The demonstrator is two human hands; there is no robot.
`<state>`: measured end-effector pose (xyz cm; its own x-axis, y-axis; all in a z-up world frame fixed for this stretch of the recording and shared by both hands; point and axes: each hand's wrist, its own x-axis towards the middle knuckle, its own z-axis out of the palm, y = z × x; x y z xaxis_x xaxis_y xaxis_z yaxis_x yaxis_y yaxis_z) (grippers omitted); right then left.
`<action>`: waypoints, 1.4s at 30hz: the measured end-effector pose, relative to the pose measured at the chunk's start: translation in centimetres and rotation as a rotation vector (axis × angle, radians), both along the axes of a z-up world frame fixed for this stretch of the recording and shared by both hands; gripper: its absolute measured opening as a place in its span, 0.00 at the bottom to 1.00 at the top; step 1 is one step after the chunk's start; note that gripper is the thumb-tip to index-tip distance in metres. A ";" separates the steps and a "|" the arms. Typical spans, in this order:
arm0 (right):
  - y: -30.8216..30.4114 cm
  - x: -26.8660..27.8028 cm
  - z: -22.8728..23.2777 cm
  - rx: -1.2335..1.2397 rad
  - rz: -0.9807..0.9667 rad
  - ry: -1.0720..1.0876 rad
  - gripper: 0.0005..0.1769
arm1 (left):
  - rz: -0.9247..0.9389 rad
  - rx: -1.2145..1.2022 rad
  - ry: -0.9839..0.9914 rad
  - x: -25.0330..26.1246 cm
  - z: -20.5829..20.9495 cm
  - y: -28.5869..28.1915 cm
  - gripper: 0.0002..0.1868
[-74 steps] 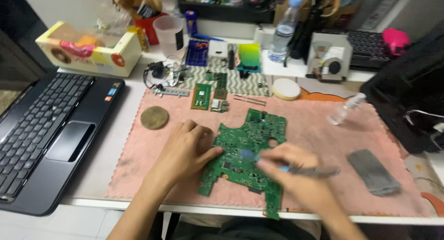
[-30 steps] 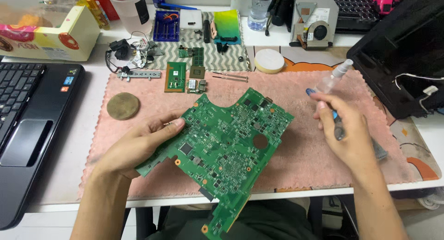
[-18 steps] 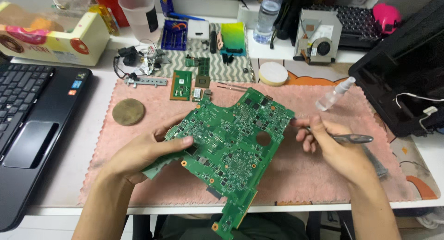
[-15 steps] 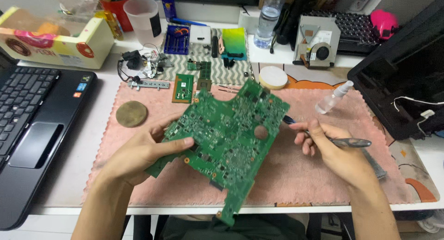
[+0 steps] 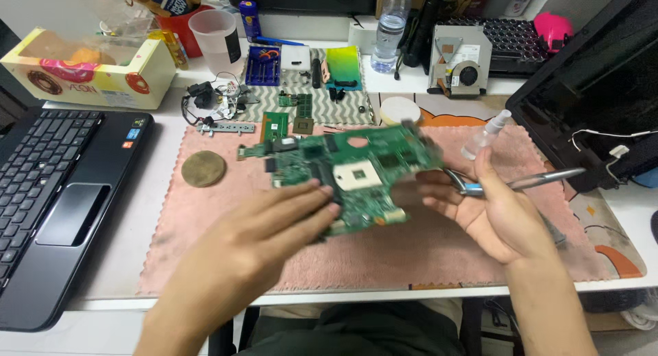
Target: The person cleans a green circuit board using a toothbrush and a spray bottle. They then use a precision screwdriver to manipulate small components on the board and a small grey cloth to wipe the surface.
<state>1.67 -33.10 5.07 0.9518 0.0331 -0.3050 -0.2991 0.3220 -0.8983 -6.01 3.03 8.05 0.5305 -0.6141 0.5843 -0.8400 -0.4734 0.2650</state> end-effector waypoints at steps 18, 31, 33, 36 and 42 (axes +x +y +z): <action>-1.0 2.9 -5.4 -0.308 -0.110 0.067 0.30 | -0.120 0.206 -0.051 3.2 -7.4 -2.4 0.20; -1.6 2.2 -4.5 -0.852 0.020 -0.042 0.27 | -0.118 0.226 -0.027 3.5 -8.1 -2.9 0.18; -2.4 2.3 -5.9 -0.871 0.046 -0.180 0.26 | -0.093 0.199 -0.019 3.5 -8.0 -3.2 0.14; -2.2 1.6 -4.9 -1.100 0.113 -0.354 0.21 | -0.096 0.181 0.022 3.6 -8.3 -3.1 0.13; -4.2 1.9 -5.5 -1.354 0.067 -0.701 0.15 | -0.121 0.138 0.095 3.6 -8.0 -2.9 0.16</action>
<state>3.61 -37.32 -0.43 0.9210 0.1560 0.3571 0.3185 -0.8293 -0.4591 -2.37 0.18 0.02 0.4962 -0.7476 0.4414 -0.8676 -0.4074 0.2851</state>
